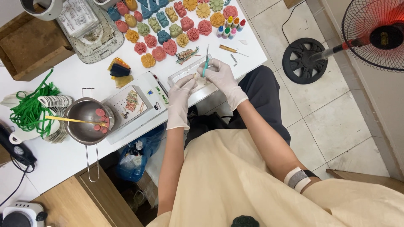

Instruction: The person is cleaning small flower-shaped candle molds using a pair of scissors to scrape off excess wax.

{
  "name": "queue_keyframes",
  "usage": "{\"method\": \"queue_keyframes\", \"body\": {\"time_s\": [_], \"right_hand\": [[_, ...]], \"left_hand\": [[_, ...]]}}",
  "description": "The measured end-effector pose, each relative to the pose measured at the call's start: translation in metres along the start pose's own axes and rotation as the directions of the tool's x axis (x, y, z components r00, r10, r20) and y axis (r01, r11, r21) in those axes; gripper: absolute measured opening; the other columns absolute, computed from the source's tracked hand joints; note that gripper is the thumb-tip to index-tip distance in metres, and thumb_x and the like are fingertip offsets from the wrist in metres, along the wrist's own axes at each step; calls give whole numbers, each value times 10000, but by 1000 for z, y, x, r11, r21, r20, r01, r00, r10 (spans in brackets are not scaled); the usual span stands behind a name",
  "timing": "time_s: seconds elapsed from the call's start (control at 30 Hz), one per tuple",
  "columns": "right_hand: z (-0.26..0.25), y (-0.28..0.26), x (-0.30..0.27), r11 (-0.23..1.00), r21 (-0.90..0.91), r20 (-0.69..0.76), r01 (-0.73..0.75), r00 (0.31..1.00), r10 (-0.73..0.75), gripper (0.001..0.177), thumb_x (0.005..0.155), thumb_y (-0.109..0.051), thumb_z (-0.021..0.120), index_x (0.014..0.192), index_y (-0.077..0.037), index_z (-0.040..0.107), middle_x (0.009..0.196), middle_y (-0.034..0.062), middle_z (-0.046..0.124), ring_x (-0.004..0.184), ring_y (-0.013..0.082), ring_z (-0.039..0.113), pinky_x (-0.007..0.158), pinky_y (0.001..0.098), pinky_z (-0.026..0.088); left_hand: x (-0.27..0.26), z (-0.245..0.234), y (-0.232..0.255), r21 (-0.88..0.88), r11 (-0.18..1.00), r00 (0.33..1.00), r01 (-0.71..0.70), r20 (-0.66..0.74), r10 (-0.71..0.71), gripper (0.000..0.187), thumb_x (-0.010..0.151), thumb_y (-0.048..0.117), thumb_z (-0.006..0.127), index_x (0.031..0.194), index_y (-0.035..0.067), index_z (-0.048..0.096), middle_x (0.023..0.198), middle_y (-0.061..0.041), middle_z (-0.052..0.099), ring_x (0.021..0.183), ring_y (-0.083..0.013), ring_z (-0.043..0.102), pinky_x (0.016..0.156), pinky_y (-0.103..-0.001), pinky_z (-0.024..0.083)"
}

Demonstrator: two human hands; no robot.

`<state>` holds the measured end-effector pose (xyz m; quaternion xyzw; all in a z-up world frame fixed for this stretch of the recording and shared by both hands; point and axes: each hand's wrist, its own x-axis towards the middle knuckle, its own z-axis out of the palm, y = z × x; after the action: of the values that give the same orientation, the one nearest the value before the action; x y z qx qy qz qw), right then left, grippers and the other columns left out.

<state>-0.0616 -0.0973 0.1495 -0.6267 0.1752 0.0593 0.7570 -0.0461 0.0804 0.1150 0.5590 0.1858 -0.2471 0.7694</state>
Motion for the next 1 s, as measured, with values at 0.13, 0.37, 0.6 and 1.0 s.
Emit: {"method": "queue_keyframes", "body": {"time_s": [0.13,0.37,0.6,1.0], "right_hand": [[3,2,-22,944,-326,-77,-52,997,29,274,918,-339,746,934,-66,730,794,-20,683,730,62,566,685,243,479],[19,9,-43,801,-590,100,-103,975,198,420,877,-466,688,833,-49,665,711,62,623,697,142,557,669,327,472],[22,9,-41,766,-632,102,-119,967,234,402,877,-446,680,834,-46,671,734,96,653,707,193,591,690,355,483],[28,11,-37,763,-631,67,-144,969,239,358,872,-429,662,895,-73,698,832,108,713,809,218,672,769,352,513]], "left_hand": [[3,-2,-12,-72,989,991,-126,-47,123,308,888,-1,731,1196,11,724,1088,-50,740,950,-136,685,870,-248,556],[-3,-3,-19,-45,989,984,-144,-109,138,321,901,2,732,1220,-25,736,1200,-102,745,1037,-138,683,922,-237,539],[-1,-9,-26,-9,993,988,-120,-100,119,356,909,32,717,1257,-38,705,1233,-105,737,1066,-130,677,949,-241,533],[-12,1,-21,-36,997,982,-68,-181,61,352,912,35,709,1260,-14,706,1259,-104,728,1114,-140,659,996,-246,504]]}}
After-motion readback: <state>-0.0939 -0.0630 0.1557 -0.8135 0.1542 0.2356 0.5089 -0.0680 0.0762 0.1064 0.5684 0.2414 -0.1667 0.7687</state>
